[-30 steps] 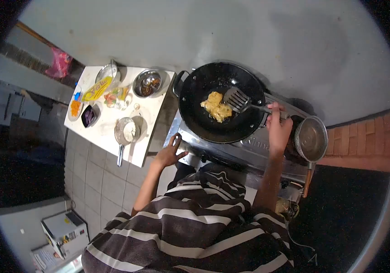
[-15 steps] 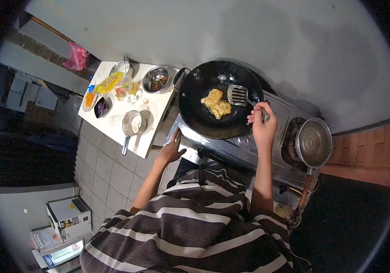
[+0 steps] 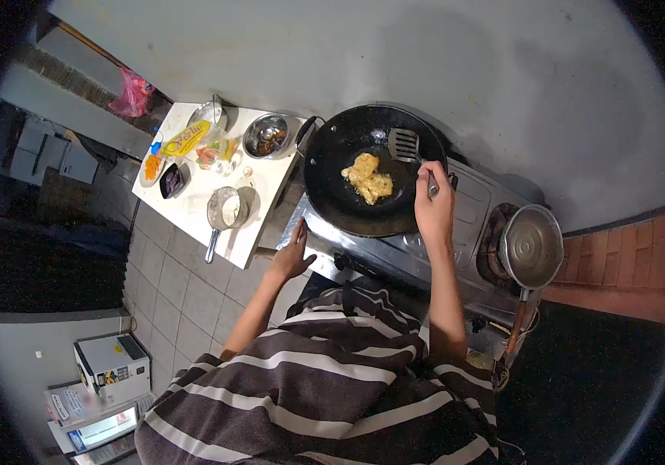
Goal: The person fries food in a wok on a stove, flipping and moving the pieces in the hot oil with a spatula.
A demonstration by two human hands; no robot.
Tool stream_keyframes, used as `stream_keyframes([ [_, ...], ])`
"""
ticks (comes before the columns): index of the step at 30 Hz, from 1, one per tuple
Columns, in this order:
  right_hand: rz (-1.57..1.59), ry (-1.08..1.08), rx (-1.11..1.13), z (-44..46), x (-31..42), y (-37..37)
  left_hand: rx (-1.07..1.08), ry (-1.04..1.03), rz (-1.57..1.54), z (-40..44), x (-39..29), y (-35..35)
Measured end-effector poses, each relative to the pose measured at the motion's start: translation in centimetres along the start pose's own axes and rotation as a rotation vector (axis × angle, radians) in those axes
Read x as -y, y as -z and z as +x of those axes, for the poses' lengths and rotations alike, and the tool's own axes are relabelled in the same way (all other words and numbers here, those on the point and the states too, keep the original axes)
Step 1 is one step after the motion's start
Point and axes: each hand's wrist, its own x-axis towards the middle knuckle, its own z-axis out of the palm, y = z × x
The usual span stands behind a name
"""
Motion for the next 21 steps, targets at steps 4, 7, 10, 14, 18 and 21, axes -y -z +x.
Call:
stream_keyframes([
  [4,-0.003,0.023,0.006,0.1,-0.9,-0.6,-0.022,-0.016,0.008,0.2,0.4,-0.6],
  [7,-0.049,0.045,-0.020,-0.1,-0.8,-0.5,-0.014,-0.007,0.023,0.1,0.2,-0.5],
  [10,-0.072,-0.068,-0.047,0.1,-1.5,-0.6,-0.100,-0.061,0.061,-0.1,0.3,-0.6],
  [14,0.132,-0.172,-0.002,-0.5,-1.6,0.1,0.102,0.105,0.019,-0.3,-1.9,1.7],
  [18,0.306,-0.215,-0.067,-0.1,-1.5,0.4,-0.018,0.037,0.031,0.0,-0.8,0.0],
  [21,0.245,-0.181,-0.095,-0.5,-1.1,0.9,-0.042,0.032,0.043,-0.1,-1.2,0.0],
])
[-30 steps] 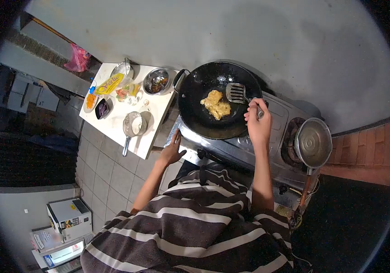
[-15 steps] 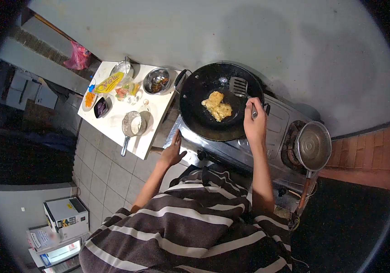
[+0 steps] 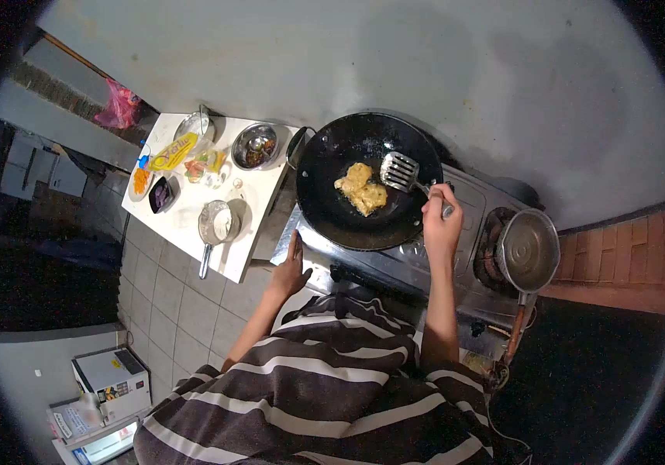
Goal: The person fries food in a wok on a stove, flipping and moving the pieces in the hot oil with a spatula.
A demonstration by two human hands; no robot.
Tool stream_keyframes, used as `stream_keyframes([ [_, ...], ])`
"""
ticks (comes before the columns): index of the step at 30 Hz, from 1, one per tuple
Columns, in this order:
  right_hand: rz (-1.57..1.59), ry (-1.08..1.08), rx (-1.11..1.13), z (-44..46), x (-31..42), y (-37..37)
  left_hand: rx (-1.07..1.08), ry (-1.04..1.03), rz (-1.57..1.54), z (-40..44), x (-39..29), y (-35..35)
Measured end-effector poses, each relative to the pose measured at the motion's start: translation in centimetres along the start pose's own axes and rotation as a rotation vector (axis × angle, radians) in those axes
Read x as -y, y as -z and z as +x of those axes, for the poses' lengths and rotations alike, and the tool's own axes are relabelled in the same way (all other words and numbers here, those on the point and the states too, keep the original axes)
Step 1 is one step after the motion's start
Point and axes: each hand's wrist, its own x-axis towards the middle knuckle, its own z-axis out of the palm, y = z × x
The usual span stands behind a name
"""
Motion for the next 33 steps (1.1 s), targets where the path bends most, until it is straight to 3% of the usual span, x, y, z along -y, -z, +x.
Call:
stream_keyframes([
  [3,-0.101,0.007,-0.022,-1.2,0.9,-0.5,-0.075,-0.047,0.051,-0.1,0.3,0.0],
  [5,-0.270,0.203,-0.053,-2.1,2.0,-0.8,0.077,0.040,-0.018,-0.3,-0.5,1.6],
  [7,-0.277,0.195,-0.029,-2.9,3.8,-0.9,0.106,0.078,-0.009,-0.2,-0.6,1.2],
  [9,-0.277,0.184,-0.020,-3.1,3.9,-0.9,-0.142,-0.052,0.038,-0.1,0.4,-1.1],
  [11,-0.238,0.373,-0.067,-2.8,3.0,-0.8,-0.104,0.003,0.046,0.2,0.1,-1.4],
  [16,-0.124,0.209,-0.087,-3.6,1.5,-0.2,-0.037,0.089,0.092,0.2,-0.3,-1.3],
  [26,-0.079,0.032,-0.023,-4.5,1.5,-0.7,-0.032,0.020,0.111,-0.7,-1.0,0.6],
  [33,-0.114,0.133,-0.002,-2.4,1.0,-2.1,-0.089,0.003,0.043,-0.5,-0.2,-0.9],
])
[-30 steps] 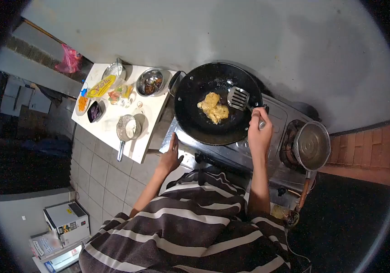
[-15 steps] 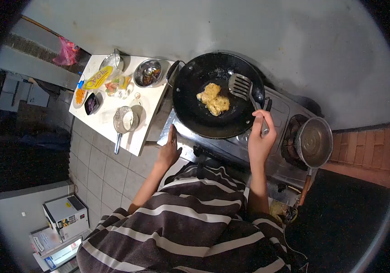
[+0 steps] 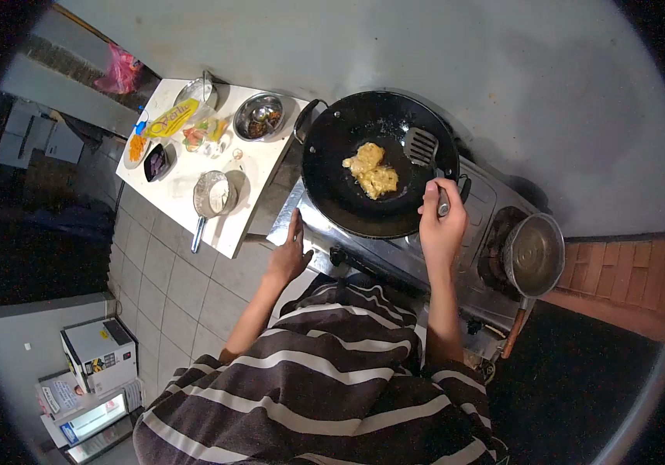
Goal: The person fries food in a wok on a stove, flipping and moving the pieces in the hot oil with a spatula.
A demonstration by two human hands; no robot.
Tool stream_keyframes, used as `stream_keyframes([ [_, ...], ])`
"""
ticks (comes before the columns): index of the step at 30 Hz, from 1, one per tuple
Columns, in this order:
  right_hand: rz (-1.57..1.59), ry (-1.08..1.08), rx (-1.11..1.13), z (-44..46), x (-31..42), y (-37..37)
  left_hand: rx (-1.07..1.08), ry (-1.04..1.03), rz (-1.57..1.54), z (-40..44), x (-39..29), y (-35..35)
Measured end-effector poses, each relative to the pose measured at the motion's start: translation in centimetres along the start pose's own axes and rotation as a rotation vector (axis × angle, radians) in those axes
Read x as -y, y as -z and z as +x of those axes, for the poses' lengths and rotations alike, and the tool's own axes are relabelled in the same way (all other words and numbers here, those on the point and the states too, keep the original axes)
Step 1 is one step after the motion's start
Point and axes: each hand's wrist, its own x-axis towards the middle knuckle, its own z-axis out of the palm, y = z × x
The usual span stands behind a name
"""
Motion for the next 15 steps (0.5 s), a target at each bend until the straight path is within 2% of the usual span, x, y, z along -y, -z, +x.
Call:
stream_keyframes([
  [2,-0.221,0.131,0.018,0.7,-0.8,-0.1,0.044,0.030,-0.012,-0.1,-0.7,1.5],
  [3,-0.218,0.134,0.018,0.8,-1.0,-0.1,0.092,0.057,-0.022,-0.1,-1.0,2.0],
  [5,-0.258,0.019,0.001,0.7,0.1,-0.4,0.073,0.037,-0.041,-0.1,-0.6,1.6],
  [10,-0.310,0.019,0.007,0.3,0.7,0.0,0.078,-0.012,-0.061,-0.1,0.1,1.0],
  [15,-0.313,-0.023,0.123,-0.2,0.9,0.8,0.232,0.081,-0.106,0.3,-1.0,2.8],
])
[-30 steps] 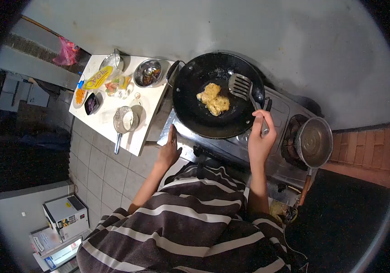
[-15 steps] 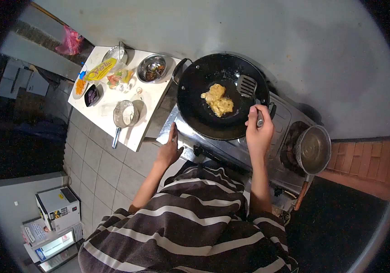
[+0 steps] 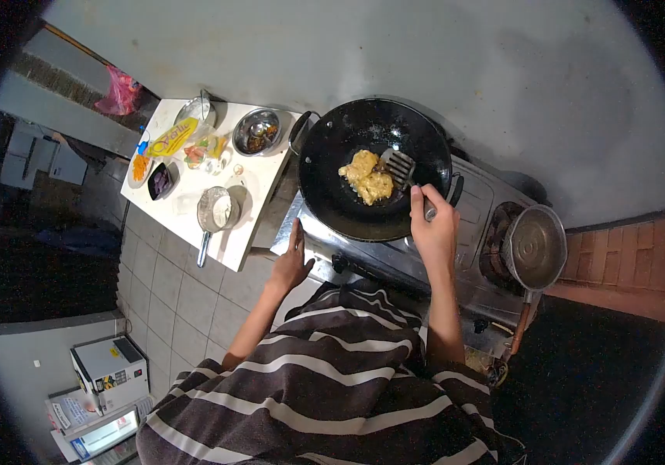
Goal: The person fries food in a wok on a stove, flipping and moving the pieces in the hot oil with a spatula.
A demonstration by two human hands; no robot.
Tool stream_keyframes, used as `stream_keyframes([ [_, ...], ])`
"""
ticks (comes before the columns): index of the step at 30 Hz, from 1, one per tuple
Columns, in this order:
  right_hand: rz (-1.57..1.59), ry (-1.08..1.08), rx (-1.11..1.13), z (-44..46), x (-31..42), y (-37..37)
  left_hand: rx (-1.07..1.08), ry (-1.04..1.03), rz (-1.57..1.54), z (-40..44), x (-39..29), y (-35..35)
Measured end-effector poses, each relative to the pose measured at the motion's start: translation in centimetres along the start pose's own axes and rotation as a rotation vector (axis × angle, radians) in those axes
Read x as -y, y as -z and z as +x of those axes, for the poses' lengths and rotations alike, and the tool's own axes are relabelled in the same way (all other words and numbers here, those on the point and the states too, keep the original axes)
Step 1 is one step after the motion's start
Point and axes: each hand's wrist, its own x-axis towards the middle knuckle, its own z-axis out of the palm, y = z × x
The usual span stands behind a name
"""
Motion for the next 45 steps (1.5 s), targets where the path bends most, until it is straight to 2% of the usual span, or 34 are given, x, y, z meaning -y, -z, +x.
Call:
stream_keyframes([
  [4,0.002,0.026,0.042,-0.8,0.8,0.7,-0.032,-0.015,0.044,0.1,0.6,-1.0],
  [6,0.037,0.004,0.024,-1.2,1.4,1.0,-0.209,-0.114,0.090,0.5,1.5,-2.5],
  [18,-0.094,0.127,-0.082,-0.7,1.7,1.9,-0.144,-0.083,0.084,0.7,1.9,-3.0],
  [25,-0.109,0.143,-0.089,0.2,1.2,0.9,-0.202,-0.089,0.056,0.3,1.2,-2.3],
  [28,-0.091,0.184,-0.097,0.2,1.2,0.5,-0.126,-0.034,0.036,0.0,0.7,-1.6],
  [31,-0.092,0.249,-0.111,0.0,1.3,0.3,-0.187,-0.078,0.034,0.5,1.5,-2.7],
  [33,-0.121,0.149,-0.044,-0.2,1.6,0.4,-0.271,-0.138,0.075,0.9,2.1,-3.8],
  [37,-0.107,0.163,-0.023,-0.3,1.5,0.4,-0.248,-0.114,0.078,0.6,1.6,-3.2],
  [43,-0.044,0.056,0.025,-1.4,2.1,1.0,-0.049,-0.007,0.117,-0.1,-1.1,-0.2],
  [45,-0.039,0.184,0.016,-2.0,2.2,1.2,-0.019,0.080,0.156,0.1,-1.5,-0.5],
])
